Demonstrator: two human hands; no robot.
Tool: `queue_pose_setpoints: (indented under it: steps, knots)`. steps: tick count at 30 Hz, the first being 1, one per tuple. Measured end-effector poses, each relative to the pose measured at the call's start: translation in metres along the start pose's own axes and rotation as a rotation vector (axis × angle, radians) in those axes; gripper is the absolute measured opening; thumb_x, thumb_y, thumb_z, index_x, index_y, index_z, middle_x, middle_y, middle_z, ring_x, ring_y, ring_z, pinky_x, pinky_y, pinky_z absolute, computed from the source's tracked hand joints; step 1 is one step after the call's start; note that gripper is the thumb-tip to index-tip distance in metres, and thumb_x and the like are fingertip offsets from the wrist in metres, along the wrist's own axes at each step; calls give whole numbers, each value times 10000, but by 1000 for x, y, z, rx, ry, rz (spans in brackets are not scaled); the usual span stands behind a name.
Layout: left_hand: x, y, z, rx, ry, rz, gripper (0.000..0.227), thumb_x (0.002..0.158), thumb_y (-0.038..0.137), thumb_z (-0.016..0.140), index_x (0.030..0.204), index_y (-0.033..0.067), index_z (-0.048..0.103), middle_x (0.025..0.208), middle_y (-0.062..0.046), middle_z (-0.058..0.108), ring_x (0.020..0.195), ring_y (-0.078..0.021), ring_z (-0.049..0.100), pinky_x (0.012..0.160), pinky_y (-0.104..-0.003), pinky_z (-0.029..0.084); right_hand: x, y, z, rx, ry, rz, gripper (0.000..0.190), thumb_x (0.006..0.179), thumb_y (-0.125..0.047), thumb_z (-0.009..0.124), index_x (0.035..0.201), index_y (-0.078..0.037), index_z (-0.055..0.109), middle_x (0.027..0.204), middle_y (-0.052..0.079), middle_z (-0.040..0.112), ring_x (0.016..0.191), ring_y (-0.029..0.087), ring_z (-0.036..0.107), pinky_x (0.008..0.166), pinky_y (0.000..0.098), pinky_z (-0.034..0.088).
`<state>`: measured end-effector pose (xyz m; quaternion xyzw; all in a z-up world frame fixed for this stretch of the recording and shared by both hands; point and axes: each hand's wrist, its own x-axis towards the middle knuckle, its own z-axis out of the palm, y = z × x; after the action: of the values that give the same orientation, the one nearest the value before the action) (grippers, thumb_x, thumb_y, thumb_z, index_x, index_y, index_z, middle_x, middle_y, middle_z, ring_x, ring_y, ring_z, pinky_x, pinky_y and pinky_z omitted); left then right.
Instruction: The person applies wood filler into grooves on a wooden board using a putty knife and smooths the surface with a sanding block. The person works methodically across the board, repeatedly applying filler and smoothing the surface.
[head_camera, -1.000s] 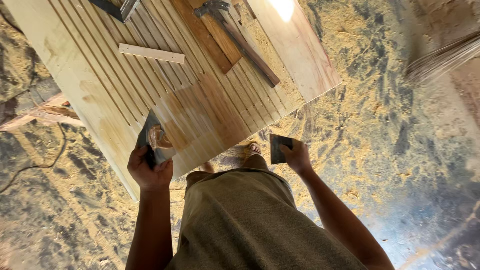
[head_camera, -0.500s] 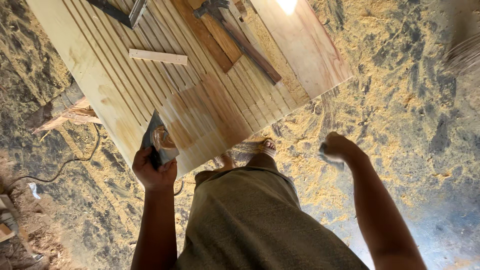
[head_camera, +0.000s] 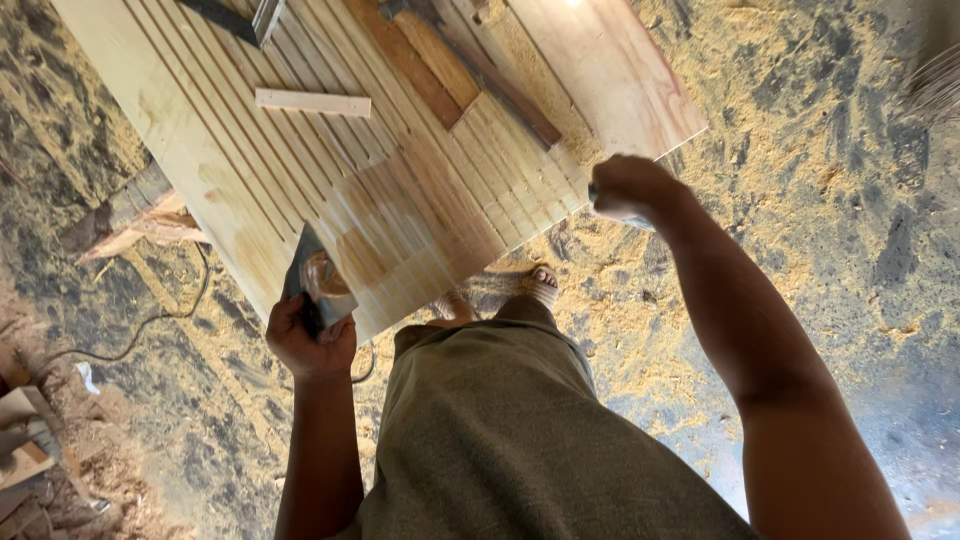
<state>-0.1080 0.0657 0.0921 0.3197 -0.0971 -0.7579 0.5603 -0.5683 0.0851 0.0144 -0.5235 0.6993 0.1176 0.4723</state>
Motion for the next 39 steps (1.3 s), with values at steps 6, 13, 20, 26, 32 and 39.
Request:
queue_pose_setpoints:
  steps: [6,13,20,26,32,39]
  knots:
    - [24,-6,14,330,-94,-32,514,868,103,456,1323,-85,604,1165,-195,725,573,-114,584,423,-200,408,-68,-22,9,475,216,-165,260,1003,-253,598,1109,-52,726,904,134,765,682,190,692,595,332,578]
    - [92,-28,4,585,-81,-380,438,879,37,479,1288,-63,600,1086,-115,694,862,-169,722,662,-263,605,-91,-66,54,379,532,-501,220,1028,-148,606,1213,-74,701,1038,128,767,763,201,724,651,321,631]
    - [171,-34,-14,675,-338,-573,372,902,42,531,1251,-30,639,896,-65,702,551,-89,593,422,-237,434,-95,-135,59,317,685,-373,141,1040,-38,643,1143,-38,739,1006,123,766,783,203,772,619,285,657]
    - [229,-36,-28,772,-427,-810,391,862,32,524,1230,-25,645,861,-68,697,517,-83,573,382,-244,405,-65,-209,49,166,815,-506,312,916,67,653,1172,-84,748,1113,104,769,982,241,760,767,345,653]
    - [259,-38,-43,863,-621,-855,407,861,2,483,1231,-52,644,980,-91,721,753,-100,656,644,-257,543,3,-247,67,35,749,-506,378,943,136,641,1194,-121,760,1170,81,775,1038,231,759,731,300,654]
    - [263,-31,-71,793,-491,-876,390,854,-7,484,1202,-79,644,1058,-107,724,926,-142,698,820,-292,595,20,-272,89,138,718,-493,298,895,7,673,1166,-95,743,1152,83,769,1017,236,759,763,350,665]
